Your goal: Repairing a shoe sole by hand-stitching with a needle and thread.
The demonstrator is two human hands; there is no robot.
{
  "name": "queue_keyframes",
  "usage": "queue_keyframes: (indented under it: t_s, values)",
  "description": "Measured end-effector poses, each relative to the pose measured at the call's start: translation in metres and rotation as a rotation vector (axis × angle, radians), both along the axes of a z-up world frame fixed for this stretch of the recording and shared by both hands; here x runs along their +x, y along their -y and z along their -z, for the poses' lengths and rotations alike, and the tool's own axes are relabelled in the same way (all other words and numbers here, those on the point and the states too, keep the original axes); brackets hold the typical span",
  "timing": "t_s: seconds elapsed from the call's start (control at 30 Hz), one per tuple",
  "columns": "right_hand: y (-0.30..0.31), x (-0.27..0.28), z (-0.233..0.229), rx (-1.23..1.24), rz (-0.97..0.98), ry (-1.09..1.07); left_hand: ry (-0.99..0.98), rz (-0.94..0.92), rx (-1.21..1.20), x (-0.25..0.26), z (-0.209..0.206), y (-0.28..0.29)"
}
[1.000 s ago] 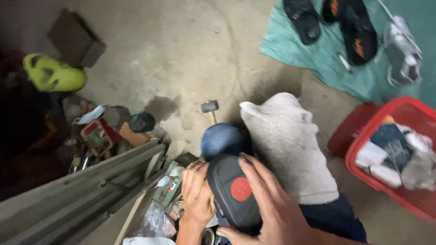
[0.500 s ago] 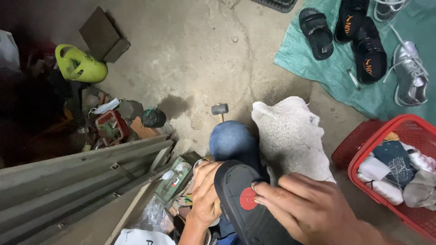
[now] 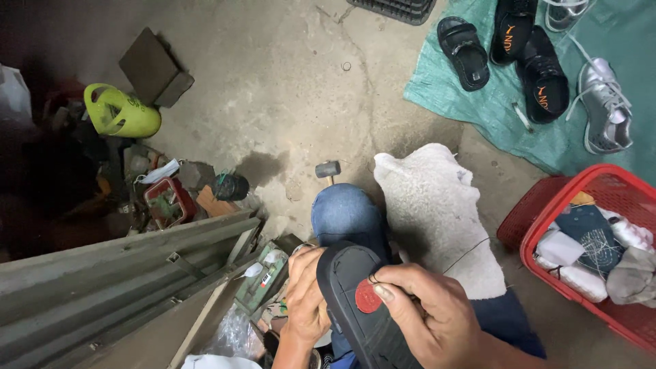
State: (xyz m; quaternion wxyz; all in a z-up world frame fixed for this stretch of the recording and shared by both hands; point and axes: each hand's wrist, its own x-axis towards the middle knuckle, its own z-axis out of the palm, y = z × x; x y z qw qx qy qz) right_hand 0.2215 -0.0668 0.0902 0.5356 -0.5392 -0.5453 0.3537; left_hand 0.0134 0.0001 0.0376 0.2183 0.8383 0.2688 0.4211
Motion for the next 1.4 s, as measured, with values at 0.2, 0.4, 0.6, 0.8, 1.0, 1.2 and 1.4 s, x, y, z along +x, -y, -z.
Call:
queue_keyframes:
  t_s: [0.2, 0.4, 0.6, 0.8, 1.0, 1.2, 1.4]
  values:
    - [0.008, -0.002, 0.003, -0.078, 0.002, -0.036, 0.004, 0.008, -0.011, 0.0, -0.006, 0.0]
    - [0.004, -0.003, -0.01, -0.084, 0.018, -0.018, 0.009, -0.006, 0.019, -0.002, -0.009, 0.001]
    - [0.006, -0.006, -0.002, -0.15, 0.033, -0.035, 0.005, 0.006, 0.009, -0.005, -0.009, 0.002]
    - [0.006, -0.006, -0.005, -0.165, 0.055, -0.067, -0.012, -0.006, 0.014, -0.005, -0.012, 0.003]
    - [0.007, -0.005, -0.002, -0.221, 0.076, -0.072, -0.022, 0.01, 0.005, -0.007, -0.006, 0.003]
    - [0.007, -0.001, -0.001, -0.301, 0.093, -0.173, -0.031, 0.002, 0.006, -0.003, -0.01, 0.002]
    - [0.007, -0.002, 0.006, -0.344, 0.115, -0.303, -0.046, 0.004, -0.003, -0.004, -0.005, 0.002]
